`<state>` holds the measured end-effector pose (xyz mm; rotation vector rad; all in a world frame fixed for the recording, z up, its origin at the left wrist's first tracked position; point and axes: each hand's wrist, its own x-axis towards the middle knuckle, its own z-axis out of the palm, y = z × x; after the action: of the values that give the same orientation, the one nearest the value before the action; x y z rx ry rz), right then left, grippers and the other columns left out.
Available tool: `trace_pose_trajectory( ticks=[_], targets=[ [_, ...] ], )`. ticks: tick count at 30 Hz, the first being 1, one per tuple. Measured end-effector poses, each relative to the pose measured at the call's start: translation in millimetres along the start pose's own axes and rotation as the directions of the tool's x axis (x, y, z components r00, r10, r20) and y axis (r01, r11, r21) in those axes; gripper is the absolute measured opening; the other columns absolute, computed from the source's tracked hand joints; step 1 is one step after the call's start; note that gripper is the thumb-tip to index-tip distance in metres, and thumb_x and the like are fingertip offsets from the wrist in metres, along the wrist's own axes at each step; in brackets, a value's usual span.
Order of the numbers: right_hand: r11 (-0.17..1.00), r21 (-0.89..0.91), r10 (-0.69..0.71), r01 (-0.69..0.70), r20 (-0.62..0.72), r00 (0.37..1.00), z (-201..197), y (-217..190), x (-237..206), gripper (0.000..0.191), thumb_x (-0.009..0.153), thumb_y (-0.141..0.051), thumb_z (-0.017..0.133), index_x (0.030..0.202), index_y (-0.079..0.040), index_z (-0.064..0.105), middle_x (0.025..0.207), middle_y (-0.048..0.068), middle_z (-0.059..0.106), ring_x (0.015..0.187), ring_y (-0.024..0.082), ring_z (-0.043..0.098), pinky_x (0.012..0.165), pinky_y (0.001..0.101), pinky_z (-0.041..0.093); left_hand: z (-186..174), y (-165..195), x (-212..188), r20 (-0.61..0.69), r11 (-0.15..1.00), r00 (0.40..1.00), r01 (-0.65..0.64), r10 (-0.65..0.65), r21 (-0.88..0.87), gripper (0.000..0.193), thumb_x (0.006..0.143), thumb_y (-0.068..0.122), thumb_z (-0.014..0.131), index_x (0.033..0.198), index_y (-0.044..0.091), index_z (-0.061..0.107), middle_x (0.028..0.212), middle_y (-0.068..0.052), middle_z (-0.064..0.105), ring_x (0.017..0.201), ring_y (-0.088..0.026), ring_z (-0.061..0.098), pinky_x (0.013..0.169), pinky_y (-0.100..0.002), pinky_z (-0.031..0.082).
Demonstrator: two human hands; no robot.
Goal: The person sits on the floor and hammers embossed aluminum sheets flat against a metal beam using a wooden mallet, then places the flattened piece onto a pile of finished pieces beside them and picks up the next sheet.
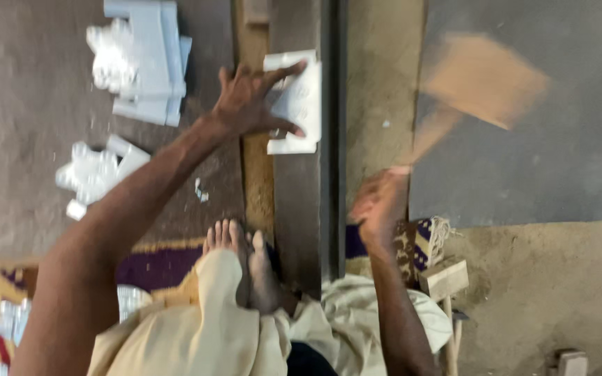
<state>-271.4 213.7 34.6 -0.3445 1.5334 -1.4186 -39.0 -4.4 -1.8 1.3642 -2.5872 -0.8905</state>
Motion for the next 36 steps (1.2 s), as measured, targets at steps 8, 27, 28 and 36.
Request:
trace_pose_trajectory(
  ticks=[8,27,28,36],
  targets=[
    [0.933,-0.361,0.051,-0.009,0.108,0.993,4,15,-20,0.047,0.105,-0.053,0.046,0.08,-0.014,0.045,0.053,-0.004,0.039,0.037,0.008,0.039,0.032,0.0248,0.034,4,-7,4,-0.101,0.996,0.991,-0.09,0.09,0.001,0.132,0.045,0.093,0.078,0.159,0.039,0.037,0.121,-0.018,0.07,0.116,-0.042,0.052,0.097,-0.063,0.032],
    [0.959,-0.169,0.248,-0.225,0.127,0.96,5,-11,-45,0.046,0.101,-0.057,0.049,0.091,-0.012,0.049,0.059,-0.006,0.036,0.039,0.004,0.031,0.03,0.0226,0.028,-2,1,6,-0.019,0.998,0.999,-0.037,0.037,-0.041,0.129,0.048,0.088,0.083,0.157,0.034,0.042,0.127,-0.017,0.069,0.127,-0.046,0.049,0.109,-0.074,0.021],
    [0.956,-0.151,0.274,-0.253,0.145,0.951,4,-15,-44,0.046,0.102,-0.057,0.048,0.091,-0.012,0.049,0.058,-0.006,0.036,0.039,0.004,0.031,0.03,0.022,0.027,-3,1,6,-0.031,0.997,0.998,-0.055,0.053,-0.059,0.13,0.045,0.088,0.083,0.155,0.033,0.042,0.128,-0.014,0.069,0.124,-0.045,0.051,0.108,-0.072,0.024],
    [0.925,-0.141,0.379,-0.353,0.282,0.881,9,-35,-44,0.046,0.103,-0.057,0.048,0.091,-0.013,0.05,0.058,-0.008,0.036,0.038,0.003,0.028,0.029,0.0203,0.025,-6,2,6,-0.05,0.997,0.996,-0.075,0.073,-0.031,0.127,0.046,0.086,0.086,0.155,0.032,0.046,0.121,-0.015,0.072,0.123,-0.045,0.05,0.104,-0.076,0.021]
  ],
)
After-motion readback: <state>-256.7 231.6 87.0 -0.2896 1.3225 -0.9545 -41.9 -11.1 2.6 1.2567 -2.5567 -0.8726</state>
